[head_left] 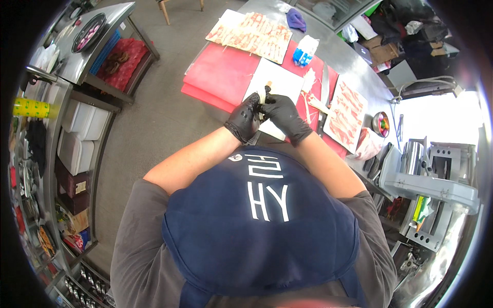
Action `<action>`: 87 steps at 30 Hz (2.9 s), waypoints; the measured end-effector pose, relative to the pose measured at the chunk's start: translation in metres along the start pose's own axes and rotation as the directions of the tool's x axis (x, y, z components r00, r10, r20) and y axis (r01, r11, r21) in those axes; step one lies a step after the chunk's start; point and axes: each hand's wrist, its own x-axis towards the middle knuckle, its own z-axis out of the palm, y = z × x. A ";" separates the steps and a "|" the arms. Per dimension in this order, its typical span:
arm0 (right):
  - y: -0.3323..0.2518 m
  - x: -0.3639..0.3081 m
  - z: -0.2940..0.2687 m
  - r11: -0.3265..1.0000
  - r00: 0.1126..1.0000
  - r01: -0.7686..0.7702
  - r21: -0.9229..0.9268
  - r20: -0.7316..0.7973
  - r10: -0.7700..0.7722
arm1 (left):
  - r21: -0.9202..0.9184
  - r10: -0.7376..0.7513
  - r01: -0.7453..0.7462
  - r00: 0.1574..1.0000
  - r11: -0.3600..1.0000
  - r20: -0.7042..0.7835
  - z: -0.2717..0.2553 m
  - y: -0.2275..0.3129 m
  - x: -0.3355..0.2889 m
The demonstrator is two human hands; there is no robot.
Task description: The person threads thin strips of raw meat onto wooden skewers one at a time, aligning them on a white cutting board. They then place the completed skewers onto a red tray. Later, they open a plastic bag and remove a large piece of raw meat, holding it in both hands.
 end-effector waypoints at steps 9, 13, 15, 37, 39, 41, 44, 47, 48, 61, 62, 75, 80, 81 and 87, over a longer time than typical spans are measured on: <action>-0.014 0.026 -0.033 0.906 0.988 0.154 -0.395 0.030 -0.154 | 0.132 0.193 -0.171 0.965 0.976 -0.176 -0.031 0.027 0.003; -0.014 0.041 -0.031 0.679 0.982 0.178 -0.712 0.176 -0.073 | 0.459 0.428 -0.254 0.843 0.851 -0.326 -0.063 0.063 -0.007; -0.002 0.045 -0.020 0.528 0.972 0.208 -0.823 0.233 -0.021 | 0.648 0.569 -0.316 0.792 0.693 -0.222 -0.070 0.070 -0.013; 0.062 0.019 0.004 0.340 0.943 0.216 -0.915 0.105 -0.316 | 0.595 -0.039 -0.282 0.922 -0.753 0.386 -0.036 0.023 0.048; 0.065 0.023 -0.002 0.482 0.951 0.193 -0.854 0.041 -0.308 | 0.632 -0.037 -0.283 0.927 -0.721 0.373 -0.037 0.023 0.049; 0.067 0.030 -0.017 0.684 0.985 0.088 -0.724 -0.041 -0.170 | 0.656 -0.032 -0.275 0.934 -0.703 0.357 -0.037 0.023 0.048; 0.068 0.043 -0.035 0.806 0.998 0.018 -0.591 -0.040 -0.051 | 0.609 -0.067 -0.280 0.935 -0.742 0.347 -0.037 0.024 0.046; 0.067 0.054 -0.041 0.769 0.999 0.046 -0.637 0.020 -0.042 | 0.658 -0.049 -0.312 0.921 -0.685 0.386 -0.036 0.021 0.045; 0.067 0.057 -0.040 0.757 0.999 0.038 -0.652 0.026 -0.027 | 0.648 -0.046 -0.316 0.916 -0.693 0.398 -0.036 0.020 0.045; 0.081 0.014 -0.020 0.612 0.940 0.159 -0.775 -0.070 -0.334 | 0.626 -0.169 -0.285 0.956 -0.726 0.239 -0.022 0.019 0.070; 0.082 0.014 -0.017 0.572 0.946 0.149 -0.807 -0.053 -0.320 | 0.641 -0.206 -0.289 0.957 -0.711 0.203 -0.022 0.020 0.073; 0.056 0.042 -0.031 0.664 0.982 -0.149 -0.733 -0.033 0.184 | 0.673 -0.124 -0.419 0.889 -0.610 0.441 -0.037 0.021 0.057; 0.060 0.035 -0.025 0.697 0.983 -0.134 -0.704 -0.186 0.001 | 0.569 -0.116 -0.398 0.877 -0.720 0.467 -0.035 0.019 0.055; 0.063 0.029 -0.021 0.710 0.967 -0.105 -0.697 -0.238 -0.091 | 0.555 -0.118 -0.375 0.889 -0.743 0.443 -0.033 0.019 0.058; 0.081 0.016 -0.009 0.552 0.948 0.057 -0.832 -0.128 -0.291 | 0.546 -0.133 -0.342 0.913 -0.765 0.385 -0.028 0.020 0.073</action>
